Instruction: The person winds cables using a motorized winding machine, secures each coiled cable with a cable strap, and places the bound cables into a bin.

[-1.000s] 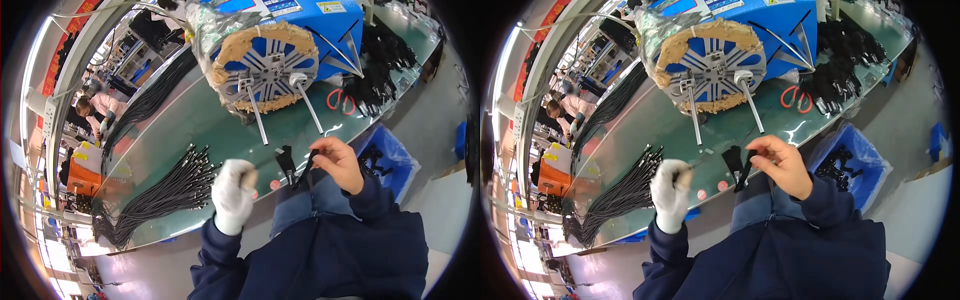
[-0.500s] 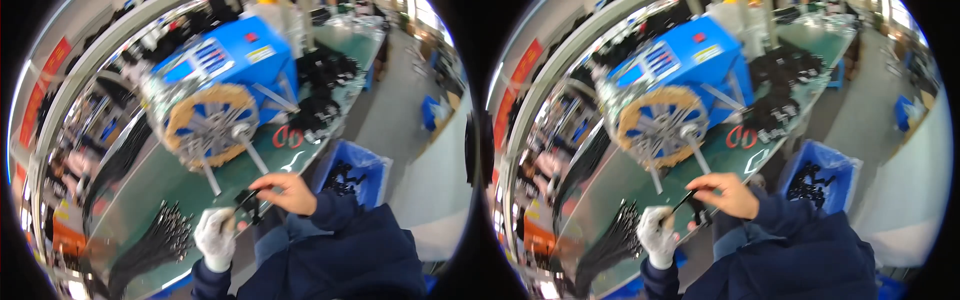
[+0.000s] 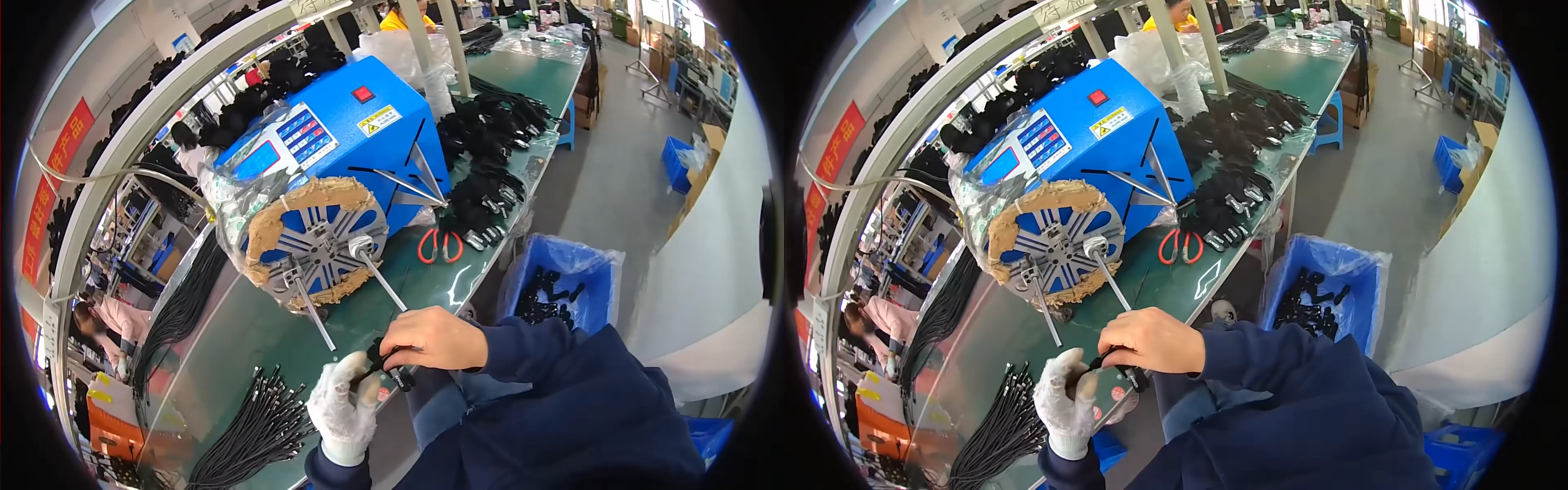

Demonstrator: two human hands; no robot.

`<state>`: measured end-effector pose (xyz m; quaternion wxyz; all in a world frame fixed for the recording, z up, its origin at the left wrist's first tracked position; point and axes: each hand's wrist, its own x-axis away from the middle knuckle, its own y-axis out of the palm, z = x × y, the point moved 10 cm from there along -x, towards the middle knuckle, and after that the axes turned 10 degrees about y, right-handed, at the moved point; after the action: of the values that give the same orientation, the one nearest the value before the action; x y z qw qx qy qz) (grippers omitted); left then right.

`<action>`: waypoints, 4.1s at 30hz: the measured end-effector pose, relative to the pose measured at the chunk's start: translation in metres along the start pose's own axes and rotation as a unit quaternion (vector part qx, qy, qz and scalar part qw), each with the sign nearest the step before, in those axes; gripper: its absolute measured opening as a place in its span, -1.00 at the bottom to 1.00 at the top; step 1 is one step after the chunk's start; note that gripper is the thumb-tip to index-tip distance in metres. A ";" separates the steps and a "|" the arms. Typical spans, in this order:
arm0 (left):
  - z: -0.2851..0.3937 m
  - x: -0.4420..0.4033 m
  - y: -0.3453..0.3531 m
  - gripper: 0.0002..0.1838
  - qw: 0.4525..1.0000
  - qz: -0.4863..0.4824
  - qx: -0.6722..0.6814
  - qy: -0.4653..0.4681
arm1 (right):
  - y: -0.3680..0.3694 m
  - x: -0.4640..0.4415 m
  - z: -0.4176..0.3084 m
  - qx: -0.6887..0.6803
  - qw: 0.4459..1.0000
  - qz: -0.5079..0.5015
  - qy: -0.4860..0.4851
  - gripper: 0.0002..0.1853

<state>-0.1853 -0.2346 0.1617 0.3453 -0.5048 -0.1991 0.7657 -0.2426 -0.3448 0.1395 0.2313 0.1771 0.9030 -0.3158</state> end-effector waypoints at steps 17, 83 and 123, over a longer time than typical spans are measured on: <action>-0.063 -0.070 -0.025 -0.92 0.981 0.120 -0.153 -0.017 | -0.049 -0.070 0.053 0.115 0.964 0.238 0.015 -0.91; -0.148 -0.021 0.136 -0.82 0.788 -0.014 0.567 -0.240 | 0.043 -0.130 0.024 0.375 0.908 -0.189 -0.022 -0.45; 0.018 0.053 0.120 -0.85 0.628 -0.105 0.688 -0.349 | -0.010 0.032 -0.010 0.010 0.990 -0.137 0.037 -0.85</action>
<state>-0.2548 -0.2772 0.0572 0.5749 0.2085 0.2283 0.7575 -0.2767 -0.3399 0.1340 0.1507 0.0652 0.9235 -0.3466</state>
